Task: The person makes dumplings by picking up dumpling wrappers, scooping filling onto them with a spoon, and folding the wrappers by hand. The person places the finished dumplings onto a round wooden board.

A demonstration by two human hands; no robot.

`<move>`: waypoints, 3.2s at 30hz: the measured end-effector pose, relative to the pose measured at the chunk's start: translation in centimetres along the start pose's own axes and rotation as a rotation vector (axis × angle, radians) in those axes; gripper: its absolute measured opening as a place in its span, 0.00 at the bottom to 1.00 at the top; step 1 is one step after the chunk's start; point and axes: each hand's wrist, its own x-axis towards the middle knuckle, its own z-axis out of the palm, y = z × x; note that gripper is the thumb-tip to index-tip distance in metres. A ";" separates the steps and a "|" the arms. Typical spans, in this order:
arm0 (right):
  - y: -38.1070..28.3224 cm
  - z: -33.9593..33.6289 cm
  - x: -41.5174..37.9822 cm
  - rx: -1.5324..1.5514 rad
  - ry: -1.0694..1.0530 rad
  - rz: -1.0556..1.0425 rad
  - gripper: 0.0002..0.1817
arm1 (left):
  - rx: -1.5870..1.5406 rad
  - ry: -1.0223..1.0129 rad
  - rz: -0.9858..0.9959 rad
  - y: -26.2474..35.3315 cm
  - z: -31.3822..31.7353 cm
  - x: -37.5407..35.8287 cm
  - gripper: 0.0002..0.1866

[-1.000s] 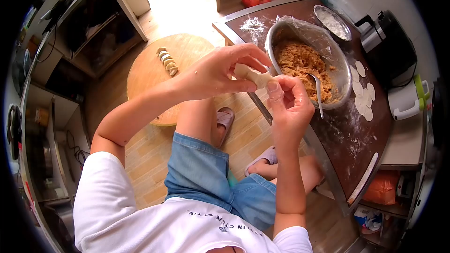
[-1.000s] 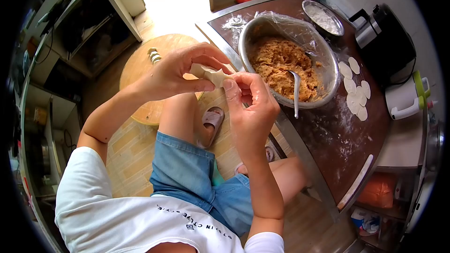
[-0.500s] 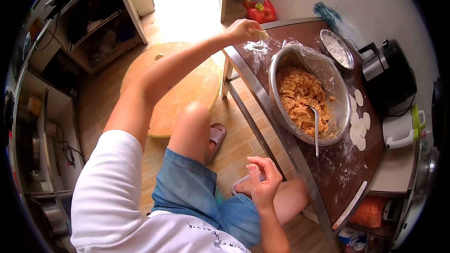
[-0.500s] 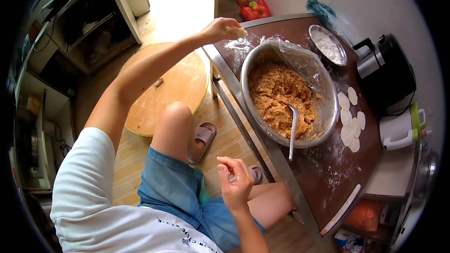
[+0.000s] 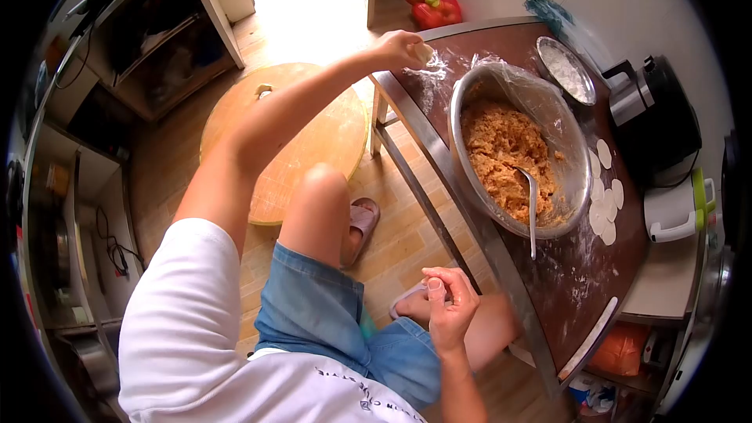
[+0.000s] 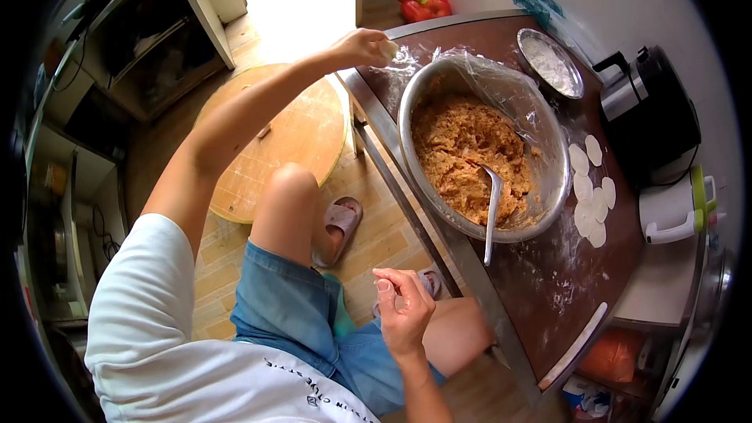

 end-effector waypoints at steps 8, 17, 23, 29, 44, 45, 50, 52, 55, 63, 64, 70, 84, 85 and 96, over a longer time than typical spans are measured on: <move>-2.0 1.1 2.5 0.366 0.213 -0.071 0.35 | -0.833 -0.414 -0.018 16.0 -1.5 -16.8 0.32; -3.1 -0.7 2.0 0.084 0.178 -0.401 0.26 | -1.257 -0.283 -0.154 22.7 2.7 -25.4 0.30; -3.8 -2.4 1.1 0.083 0.009 -0.395 0.26 | -1.260 -0.424 -0.153 23.1 4.8 -27.3 0.17; -4.3 -4.0 1.3 -0.136 -0.130 -0.558 0.26 | -1.124 -0.553 -0.056 23.5 3.9 -27.5 0.20; -4.9 -4.9 1.7 -0.260 -0.213 -0.656 0.24 | -1.301 -0.550 0.016 23.7 4.4 -27.6 0.17; -5.0 -5.0 1.8 -0.287 -0.210 -0.676 0.24 | -1.303 -0.538 0.003 23.8 4.3 -27.6 0.17; -5.3 -4.4 1.7 -0.386 -0.131 -0.711 0.26 | -0.900 -0.233 0.164 24.2 5.0 -27.9 0.14; -5.5 -4.2 1.3 -0.442 -0.089 -0.704 0.26 | -0.525 -0.006 0.363 24.0 5.5 -27.8 0.12; -5.5 -4.2 1.2 -0.437 -0.106 -0.705 0.26 | -0.468 0.122 0.390 24.7 5.7 -28.3 0.09; -2.0 -3.9 2.3 -0.434 -0.200 -0.435 0.36 | -1.131 -0.215 -0.154 21.9 8.2 -27.5 0.15; -1.6 -3.6 2.0 -0.438 -0.194 -0.358 0.43 | -1.372 -0.279 -0.316 21.9 8.0 -27.6 0.19; -2.6 -2.6 2.0 -0.178 -0.416 -0.084 0.60 | -1.459 -0.378 -0.333 20.0 5.3 -28.1 0.32; 2.4 1.7 2.7 -0.285 -0.403 -0.079 0.40 | -0.405 0.590 -0.652 -17.8 1.1 -31.8 0.19; 2.8 2.2 3.0 -0.305 -0.419 -0.057 0.39 | -0.357 0.614 -0.653 -19.6 2.2 -30.9 0.19; 5.8 3.2 3.5 -0.337 -0.459 0.139 0.35 | 0.388 0.645 -0.577 -23.5 7.9 -26.9 0.16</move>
